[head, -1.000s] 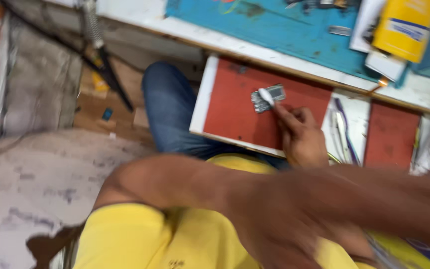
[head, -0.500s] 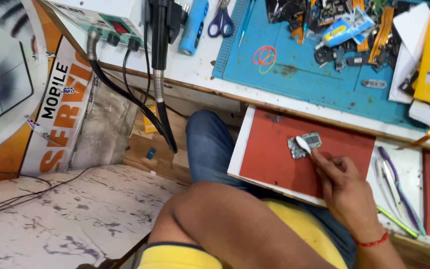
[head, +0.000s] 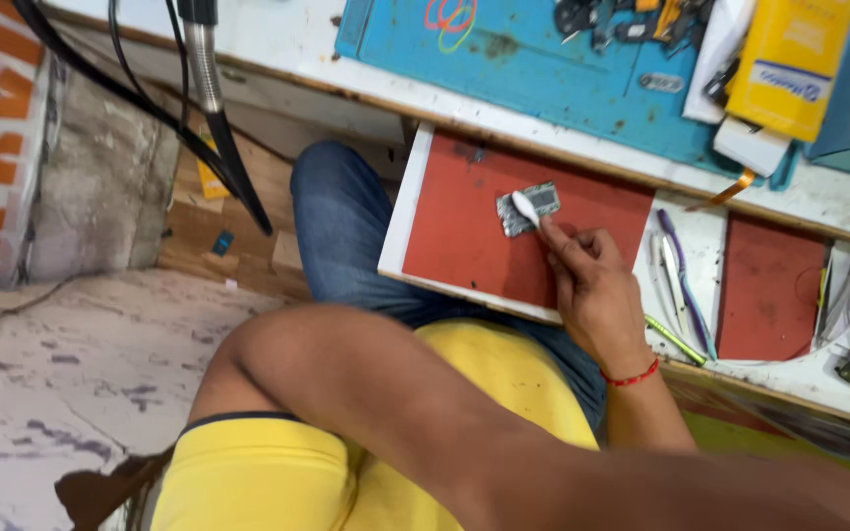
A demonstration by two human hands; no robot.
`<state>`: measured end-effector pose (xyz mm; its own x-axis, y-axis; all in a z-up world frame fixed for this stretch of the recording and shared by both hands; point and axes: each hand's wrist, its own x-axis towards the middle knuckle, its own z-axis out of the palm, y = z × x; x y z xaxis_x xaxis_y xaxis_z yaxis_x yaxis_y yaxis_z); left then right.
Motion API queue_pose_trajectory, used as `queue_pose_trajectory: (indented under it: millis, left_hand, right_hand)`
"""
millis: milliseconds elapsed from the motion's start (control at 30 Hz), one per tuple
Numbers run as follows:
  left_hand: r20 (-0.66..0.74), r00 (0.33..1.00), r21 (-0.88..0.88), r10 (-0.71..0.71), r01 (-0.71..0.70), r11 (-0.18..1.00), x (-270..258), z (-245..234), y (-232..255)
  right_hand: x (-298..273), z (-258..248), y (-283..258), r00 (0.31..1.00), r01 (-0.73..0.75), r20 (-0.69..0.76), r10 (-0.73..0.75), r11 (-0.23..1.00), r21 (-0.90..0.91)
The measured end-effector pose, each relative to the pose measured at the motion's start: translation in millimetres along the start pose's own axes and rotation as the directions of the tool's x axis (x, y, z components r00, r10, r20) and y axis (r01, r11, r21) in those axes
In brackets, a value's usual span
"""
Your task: The person cleans a small circuit board by scrubbing it with a toothbrush and then uses a hot air gun to blow off debris. The person works on a red mat on a cluttered workbench.
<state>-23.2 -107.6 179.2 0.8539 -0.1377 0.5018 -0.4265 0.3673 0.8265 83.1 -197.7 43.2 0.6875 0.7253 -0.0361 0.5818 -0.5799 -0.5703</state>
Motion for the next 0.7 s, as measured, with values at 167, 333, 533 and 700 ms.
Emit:
queue_pose_trajectory:
  millis: [167,333,533,700]
  left_hand:
    - [-0.171,0.985,0.589,-0.003,0.105,0.802,-19.1,-77.8,-36.5]
    - [-0.468,0.882,0.876,-0.051,0.471,0.101,-69.0,-143.9,-86.7]
    - [-0.505,0.863,0.854,-0.026,0.504,0.129,-82.6,-145.8,-96.9]
    - [-0.453,0.891,0.886,-0.018,0.453,0.105,-75.7,-152.7,-99.2]
  right_hand:
    - [6.8,-3.1,6.6,0.897,0.408,-0.214,-0.387,0.910,0.066]
    - [-4.2,2.5,6.4,0.999,0.031,0.019,-0.031,0.999,0.041]
    - [7.4,-7.5,-1.4,0.995,-0.015,0.095,0.020,0.999,-0.050]
    - [-1.3,-3.9,6.9,0.996,-0.074,0.050,0.077,0.996,-0.055]
